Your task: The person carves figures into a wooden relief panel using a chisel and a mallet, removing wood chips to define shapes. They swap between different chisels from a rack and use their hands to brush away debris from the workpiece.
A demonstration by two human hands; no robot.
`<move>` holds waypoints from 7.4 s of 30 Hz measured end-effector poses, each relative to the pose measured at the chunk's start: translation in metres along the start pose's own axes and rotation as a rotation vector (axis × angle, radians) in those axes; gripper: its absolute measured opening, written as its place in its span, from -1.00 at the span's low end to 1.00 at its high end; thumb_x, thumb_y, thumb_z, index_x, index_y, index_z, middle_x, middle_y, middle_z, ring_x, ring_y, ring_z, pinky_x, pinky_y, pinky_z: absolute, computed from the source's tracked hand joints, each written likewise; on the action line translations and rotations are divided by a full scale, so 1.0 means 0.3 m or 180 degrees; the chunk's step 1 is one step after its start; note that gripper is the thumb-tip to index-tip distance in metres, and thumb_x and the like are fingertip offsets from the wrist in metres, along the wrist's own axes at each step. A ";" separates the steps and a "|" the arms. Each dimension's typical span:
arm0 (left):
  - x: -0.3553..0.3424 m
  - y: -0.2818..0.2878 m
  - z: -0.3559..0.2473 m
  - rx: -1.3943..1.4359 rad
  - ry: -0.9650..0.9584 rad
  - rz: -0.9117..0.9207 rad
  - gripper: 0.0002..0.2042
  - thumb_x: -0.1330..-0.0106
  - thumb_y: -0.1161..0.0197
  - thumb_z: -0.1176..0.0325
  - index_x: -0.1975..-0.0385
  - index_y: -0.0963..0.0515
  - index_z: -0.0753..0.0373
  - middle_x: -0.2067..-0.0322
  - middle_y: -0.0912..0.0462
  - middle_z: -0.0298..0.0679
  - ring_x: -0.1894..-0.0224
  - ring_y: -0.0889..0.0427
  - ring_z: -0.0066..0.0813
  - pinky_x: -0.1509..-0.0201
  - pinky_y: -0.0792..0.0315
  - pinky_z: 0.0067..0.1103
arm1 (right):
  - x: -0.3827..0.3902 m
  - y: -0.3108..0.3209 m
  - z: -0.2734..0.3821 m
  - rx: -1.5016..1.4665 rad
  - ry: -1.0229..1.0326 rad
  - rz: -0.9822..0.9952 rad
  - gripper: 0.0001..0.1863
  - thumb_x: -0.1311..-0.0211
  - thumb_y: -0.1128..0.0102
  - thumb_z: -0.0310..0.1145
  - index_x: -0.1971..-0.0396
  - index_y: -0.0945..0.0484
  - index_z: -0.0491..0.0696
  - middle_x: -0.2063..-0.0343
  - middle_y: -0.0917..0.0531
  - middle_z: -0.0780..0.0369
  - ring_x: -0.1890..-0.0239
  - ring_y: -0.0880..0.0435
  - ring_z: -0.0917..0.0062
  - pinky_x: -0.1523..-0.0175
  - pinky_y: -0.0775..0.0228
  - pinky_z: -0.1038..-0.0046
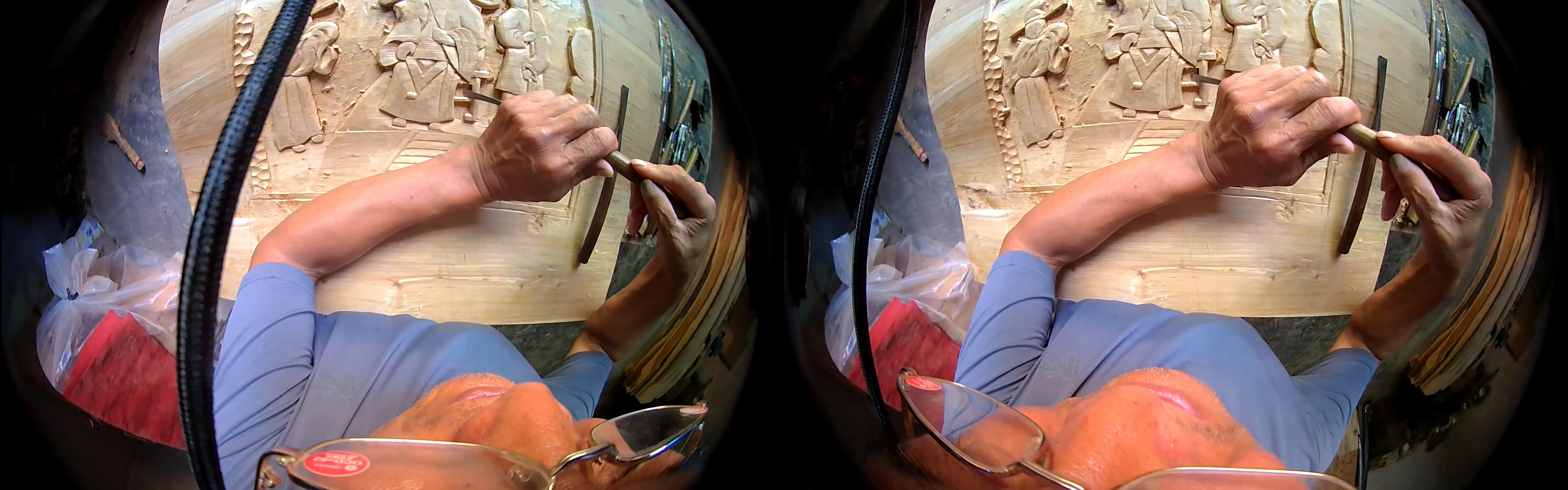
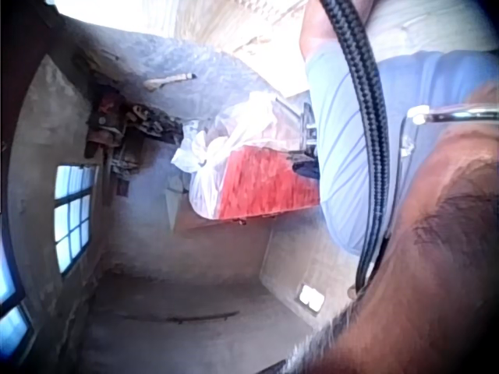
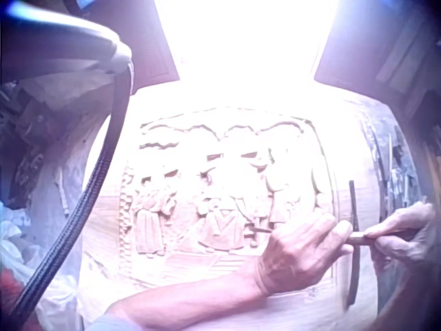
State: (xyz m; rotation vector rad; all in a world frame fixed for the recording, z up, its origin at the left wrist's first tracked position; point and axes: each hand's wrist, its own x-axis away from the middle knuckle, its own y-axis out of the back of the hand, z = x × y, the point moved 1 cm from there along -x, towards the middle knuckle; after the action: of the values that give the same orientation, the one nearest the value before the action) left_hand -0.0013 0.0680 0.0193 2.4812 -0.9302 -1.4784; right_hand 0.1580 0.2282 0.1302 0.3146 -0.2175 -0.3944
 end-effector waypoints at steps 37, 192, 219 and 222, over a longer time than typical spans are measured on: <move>-0.002 -0.002 0.006 -0.0274 0.0017 0.0181 -0.81 -0.44 -0.45 0.11 0.25 -0.69 0.06 0.48 -0.56 -0.40 0.49 -0.61 -0.46 0.43 -0.45 -0.46 | -0.013 -0.017 -0.074 -0.0523 -0.0143 0.0121 -0.78 -0.55 -0.29 -0.54 -0.06 -0.78 -0.25 0.41 -0.77 0.14 0.50 -0.71 0.59 0.48 -0.48 0.60; -0.003 0.012 0.007 0.0077 -0.0100 0.0136 -0.75 -0.38 -0.50 0.08 0.26 -0.65 0.09 0.41 -0.59 -0.35 0.44 -0.67 -0.35 0.40 -0.55 -0.41 | 0.061 -0.045 -0.077 -0.0634 -0.0099 -0.0223 -0.73 -0.54 -0.16 -0.56 -0.05 -0.78 -0.31 0.36 -0.76 0.13 0.44 -0.70 0.57 0.31 -0.56 0.56; 0.025 0.215 0.085 0.2602 0.1010 -0.0852 -0.75 -0.78 -0.04 0.26 0.04 -0.60 0.29 0.29 -0.68 -0.30 0.27 -0.61 -0.56 0.22 -0.53 -0.53 | -0.184 -0.211 0.357 0.3471 0.2894 0.0171 -0.60 -0.33 -0.45 -0.44 -0.16 -0.77 -0.12 0.09 -0.80 0.22 0.33 -0.77 0.53 0.22 -0.60 0.49; 0.022 0.241 0.082 0.2757 0.1008 -0.0677 -0.77 -0.74 -0.09 0.28 0.04 -0.60 0.30 0.25 -0.70 -0.31 0.25 -0.63 -0.52 0.14 -0.57 -0.44 | -0.186 -0.238 0.374 0.3645 0.2923 0.0044 -0.59 -0.29 -0.48 -0.44 -0.15 -0.77 -0.12 0.09 -0.80 0.22 0.33 -0.77 0.53 0.22 -0.60 0.49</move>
State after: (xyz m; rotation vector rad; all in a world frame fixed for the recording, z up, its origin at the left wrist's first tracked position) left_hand -0.0518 0.0112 0.0292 3.3489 -1.5027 -0.7305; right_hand 0.0534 0.1598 0.2018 1.5697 0.4960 -0.0389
